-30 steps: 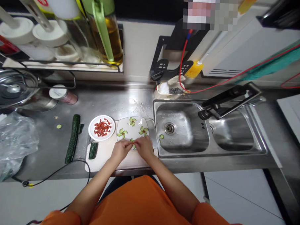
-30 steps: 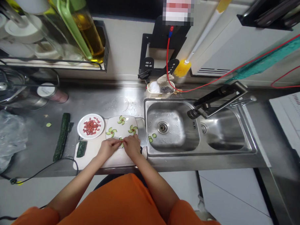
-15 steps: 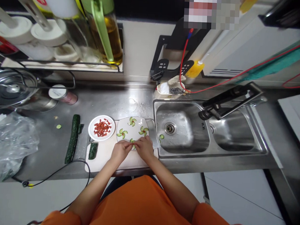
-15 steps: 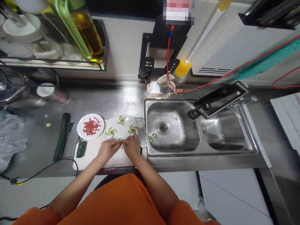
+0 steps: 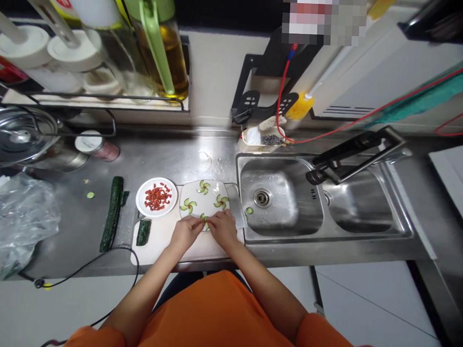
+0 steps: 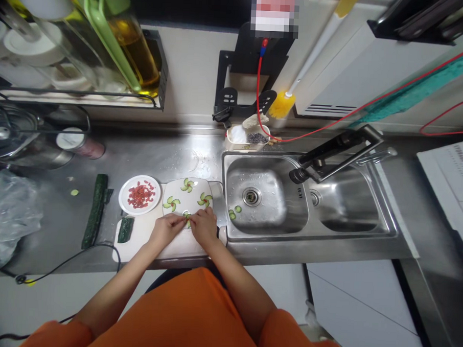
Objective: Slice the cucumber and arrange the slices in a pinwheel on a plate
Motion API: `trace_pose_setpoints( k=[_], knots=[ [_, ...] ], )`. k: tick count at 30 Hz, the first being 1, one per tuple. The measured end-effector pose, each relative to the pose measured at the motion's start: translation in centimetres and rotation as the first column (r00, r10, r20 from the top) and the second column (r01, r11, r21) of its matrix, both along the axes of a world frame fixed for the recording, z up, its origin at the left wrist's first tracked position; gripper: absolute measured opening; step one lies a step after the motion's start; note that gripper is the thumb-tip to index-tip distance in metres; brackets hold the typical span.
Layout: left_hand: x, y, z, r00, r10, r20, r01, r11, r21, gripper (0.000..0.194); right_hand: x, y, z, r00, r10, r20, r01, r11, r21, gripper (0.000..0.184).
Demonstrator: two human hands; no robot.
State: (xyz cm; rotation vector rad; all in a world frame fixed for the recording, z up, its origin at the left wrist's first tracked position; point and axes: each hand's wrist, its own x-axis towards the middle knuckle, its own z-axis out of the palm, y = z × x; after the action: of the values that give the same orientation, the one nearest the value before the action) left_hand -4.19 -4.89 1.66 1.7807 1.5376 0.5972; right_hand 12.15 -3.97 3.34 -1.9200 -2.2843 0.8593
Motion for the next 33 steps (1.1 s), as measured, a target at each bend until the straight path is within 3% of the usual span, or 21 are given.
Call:
trace_pose_setpoints(
  k=[11, 24, 33],
  knots=[
    [-0.02, -0.04, 0.38, 1.0, 0.014, -0.001, -0.014, 1.0, -0.013, 0.014, 0.16, -0.09, -0.2, 0.999, -0.017, -0.04, 0.017, 1.0, 0.0, 0.022],
    [-0.21, -0.11, 0.28, 1.0, 0.02, -0.001, -0.02, 1.0, -0.005, 0.013, -0.45, -0.4, 0.11, 0.999, -0.002, 0.041, 0.003, 1.0, -0.016, 0.019],
    [-0.21, -0.15, 0.37, 0.999, 0.04, 0.008, -0.039, 0.999, -0.018, 0.012, 0.07, -0.66, -0.57, 0.995, -0.096, -0.032, 0.097, 0.995, 0.023, 0.017]
  ],
)
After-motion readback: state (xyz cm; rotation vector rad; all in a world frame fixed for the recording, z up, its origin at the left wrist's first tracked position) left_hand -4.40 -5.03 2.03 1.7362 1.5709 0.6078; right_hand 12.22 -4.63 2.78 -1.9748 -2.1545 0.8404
